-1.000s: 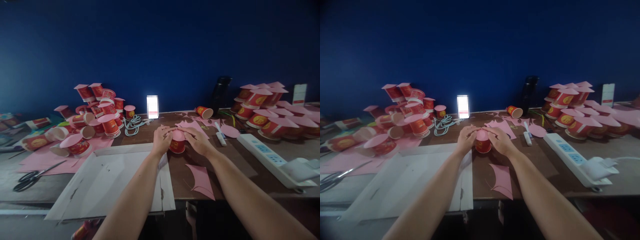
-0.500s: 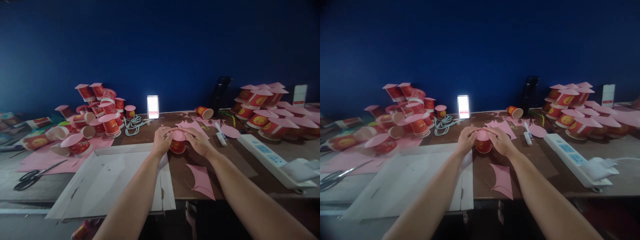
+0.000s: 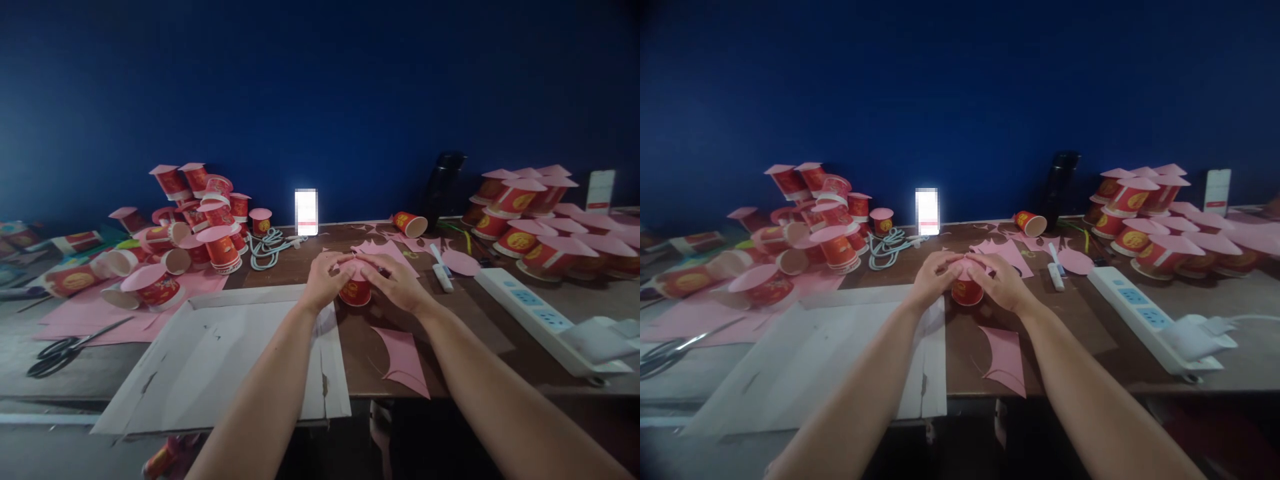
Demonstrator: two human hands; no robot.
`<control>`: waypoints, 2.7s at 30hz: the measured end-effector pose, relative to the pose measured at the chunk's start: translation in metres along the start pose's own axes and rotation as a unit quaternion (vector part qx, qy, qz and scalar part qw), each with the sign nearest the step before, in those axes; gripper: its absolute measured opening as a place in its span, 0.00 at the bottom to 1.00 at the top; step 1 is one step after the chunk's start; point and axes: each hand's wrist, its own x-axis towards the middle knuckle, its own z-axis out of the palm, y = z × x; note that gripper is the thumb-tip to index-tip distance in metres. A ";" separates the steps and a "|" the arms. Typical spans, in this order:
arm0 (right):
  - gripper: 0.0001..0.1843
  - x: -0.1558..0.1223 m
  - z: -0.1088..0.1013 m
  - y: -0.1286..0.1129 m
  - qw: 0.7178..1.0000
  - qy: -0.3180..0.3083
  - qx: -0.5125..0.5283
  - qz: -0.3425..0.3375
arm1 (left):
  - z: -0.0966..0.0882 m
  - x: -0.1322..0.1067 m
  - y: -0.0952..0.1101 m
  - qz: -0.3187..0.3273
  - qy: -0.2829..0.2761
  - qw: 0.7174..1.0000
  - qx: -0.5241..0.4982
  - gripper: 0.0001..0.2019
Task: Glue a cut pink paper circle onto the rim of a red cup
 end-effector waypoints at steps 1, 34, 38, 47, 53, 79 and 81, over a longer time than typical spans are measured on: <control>0.21 0.000 -0.001 0.000 1.000 -0.003 -0.003 0.001 | -0.001 0.000 0.002 -0.002 -0.009 1.000 -0.004 0.12; 0.24 -0.001 -0.003 0.001 0.998 -0.034 0.027 0.034 | -0.006 -0.005 0.003 -0.058 -0.074 0.995 -0.041 0.20; 0.25 -0.002 -0.002 0.000 0.999 -0.032 0.022 0.020 | -0.008 -0.006 0.006 -0.057 -0.082 0.994 -0.039 0.20; 0.28 -0.002 -0.006 -0.003 0.986 0.151 -0.058 -0.036 | -0.011 -0.005 0.004 0.037 0.048 0.989 0.138 0.23; 0.26 -0.004 0.002 -0.003 0.974 0.119 -0.170 -0.089 | -0.001 -0.013 0.009 0.087 0.015 0.947 0.308 0.22; 0.24 -0.003 0.006 -0.007 0.986 0.083 -0.136 -0.044 | 0.000 -0.014 0.012 0.078 -0.032 0.964 0.251 0.21; 0.23 -0.003 0.007 -0.006 0.987 0.081 -0.132 -0.041 | 0.000 -0.014 0.012 0.073 -0.036 0.963 0.256 0.20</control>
